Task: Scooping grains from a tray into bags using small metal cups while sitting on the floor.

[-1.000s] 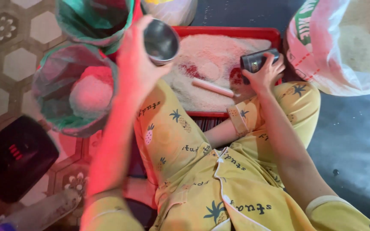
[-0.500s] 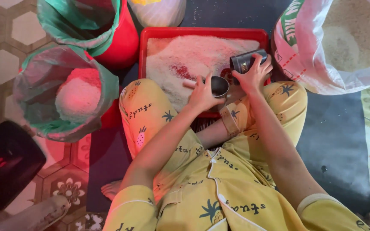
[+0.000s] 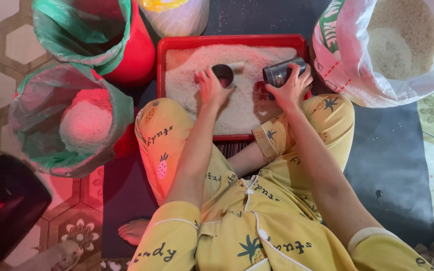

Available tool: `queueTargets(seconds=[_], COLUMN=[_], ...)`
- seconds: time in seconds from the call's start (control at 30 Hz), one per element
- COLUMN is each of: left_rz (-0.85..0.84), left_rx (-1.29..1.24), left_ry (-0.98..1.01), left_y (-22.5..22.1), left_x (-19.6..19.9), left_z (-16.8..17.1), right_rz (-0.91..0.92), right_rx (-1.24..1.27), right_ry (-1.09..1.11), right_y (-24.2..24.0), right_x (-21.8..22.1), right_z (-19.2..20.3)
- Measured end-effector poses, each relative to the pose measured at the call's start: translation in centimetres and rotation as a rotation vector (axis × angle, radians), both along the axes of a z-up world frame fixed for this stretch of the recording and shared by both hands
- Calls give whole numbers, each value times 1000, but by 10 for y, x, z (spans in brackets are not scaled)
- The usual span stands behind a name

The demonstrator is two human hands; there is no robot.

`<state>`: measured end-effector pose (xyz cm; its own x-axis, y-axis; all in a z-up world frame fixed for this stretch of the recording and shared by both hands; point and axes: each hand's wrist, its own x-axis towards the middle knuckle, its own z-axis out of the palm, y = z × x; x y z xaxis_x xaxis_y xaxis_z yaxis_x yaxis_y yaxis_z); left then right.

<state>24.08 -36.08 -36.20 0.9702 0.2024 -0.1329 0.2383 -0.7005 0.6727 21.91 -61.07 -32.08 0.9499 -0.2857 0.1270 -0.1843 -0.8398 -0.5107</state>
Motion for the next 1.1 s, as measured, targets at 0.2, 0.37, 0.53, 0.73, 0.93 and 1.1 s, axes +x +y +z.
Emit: queueTargets(seconds=[0.2, 0.37, 0.53, 0.73, 0.93, 1.1], left_rz=[199, 303, 329, 171, 119, 145], left_rx=[307, 330, 320, 409, 218, -110], left_ry=[-102, -73, 95, 239, 290, 363], left_y=[17, 21, 27, 22, 0, -14], left_x=[10, 7, -5, -19, -35, -36], left_z=[-23, -22, 1, 5, 32, 29], right_rz=[1, -10, 44, 44, 34, 11], right_rx=[-40, -163, -330, -550, -437, 5], right_ry=[-8, -80, -177, -259, -244, -16], right_y=[3, 2, 7, 25, 67, 94], right_x=[-5, -7, -25, -49, -63, -60], right_z=[8, -5, 0, -4, -1, 3])
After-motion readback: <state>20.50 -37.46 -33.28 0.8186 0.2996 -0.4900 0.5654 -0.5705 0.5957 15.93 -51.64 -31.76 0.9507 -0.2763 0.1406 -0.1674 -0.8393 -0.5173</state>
